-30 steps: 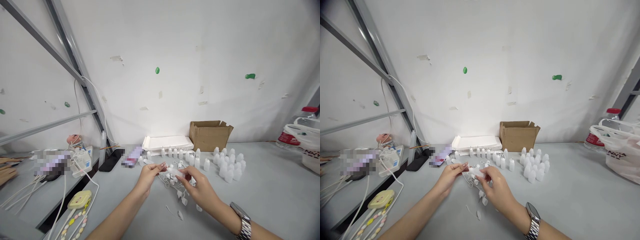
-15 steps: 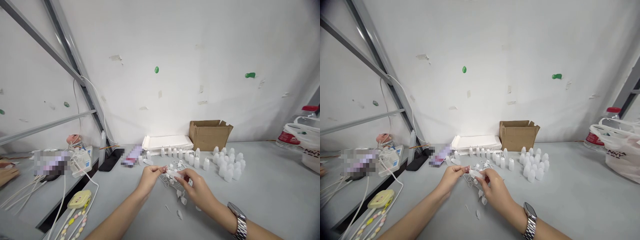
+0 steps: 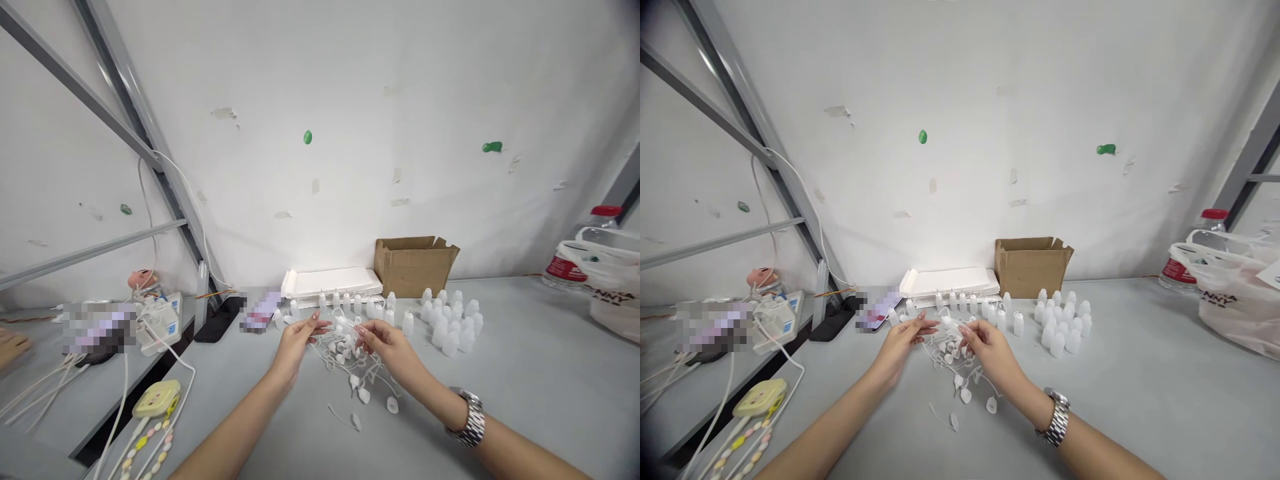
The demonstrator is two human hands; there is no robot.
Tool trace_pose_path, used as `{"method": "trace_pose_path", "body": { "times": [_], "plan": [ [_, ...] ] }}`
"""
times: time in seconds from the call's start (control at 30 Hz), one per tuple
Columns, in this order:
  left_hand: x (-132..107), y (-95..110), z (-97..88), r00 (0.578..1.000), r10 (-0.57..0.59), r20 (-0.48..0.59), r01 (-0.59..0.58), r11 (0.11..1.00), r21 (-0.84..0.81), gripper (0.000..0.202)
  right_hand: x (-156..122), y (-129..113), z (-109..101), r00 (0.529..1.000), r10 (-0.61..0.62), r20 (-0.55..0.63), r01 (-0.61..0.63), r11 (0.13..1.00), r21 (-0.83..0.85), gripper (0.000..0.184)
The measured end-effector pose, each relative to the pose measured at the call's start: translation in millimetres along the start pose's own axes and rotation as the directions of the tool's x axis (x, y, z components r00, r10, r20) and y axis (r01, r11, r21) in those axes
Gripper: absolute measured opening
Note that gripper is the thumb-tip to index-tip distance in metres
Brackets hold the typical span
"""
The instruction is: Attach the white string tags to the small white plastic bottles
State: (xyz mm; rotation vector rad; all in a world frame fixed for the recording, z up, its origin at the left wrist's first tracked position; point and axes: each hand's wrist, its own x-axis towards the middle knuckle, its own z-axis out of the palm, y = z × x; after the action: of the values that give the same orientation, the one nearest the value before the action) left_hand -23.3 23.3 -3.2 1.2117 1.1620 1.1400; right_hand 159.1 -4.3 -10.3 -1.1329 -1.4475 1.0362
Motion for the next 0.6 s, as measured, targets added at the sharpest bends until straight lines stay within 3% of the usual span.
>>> {"method": "trace_pose_path", "body": {
  "times": [0.2, 0.33, 0.6],
  "plan": [
    [-3.5, -0.3, 1.8, 0.998, 0.066, -0.008, -0.065, 0.997, 0.037, 0.035, -2.9, 1.5, 3.3, 0.999, 0.006, 0.034, -0.006, 1.000, -0.016, 0.035],
    [-6.8, 2.1, 3.7, 0.987, 0.141, -0.077, -0.137, 0.989, 0.054, 0.029, -4.6, 5.1, 5.9, 0.999, -0.009, 0.050, 0.010, 1.000, -0.029, 0.034],
    [-7.1, 4.7, 2.8, 0.987, 0.144, -0.065, -0.138, 0.986, 0.092, 0.026, -7.5, 2.4, 7.6, 0.997, -0.030, 0.065, 0.035, 0.997, -0.074, 0.033]
  ]
}}
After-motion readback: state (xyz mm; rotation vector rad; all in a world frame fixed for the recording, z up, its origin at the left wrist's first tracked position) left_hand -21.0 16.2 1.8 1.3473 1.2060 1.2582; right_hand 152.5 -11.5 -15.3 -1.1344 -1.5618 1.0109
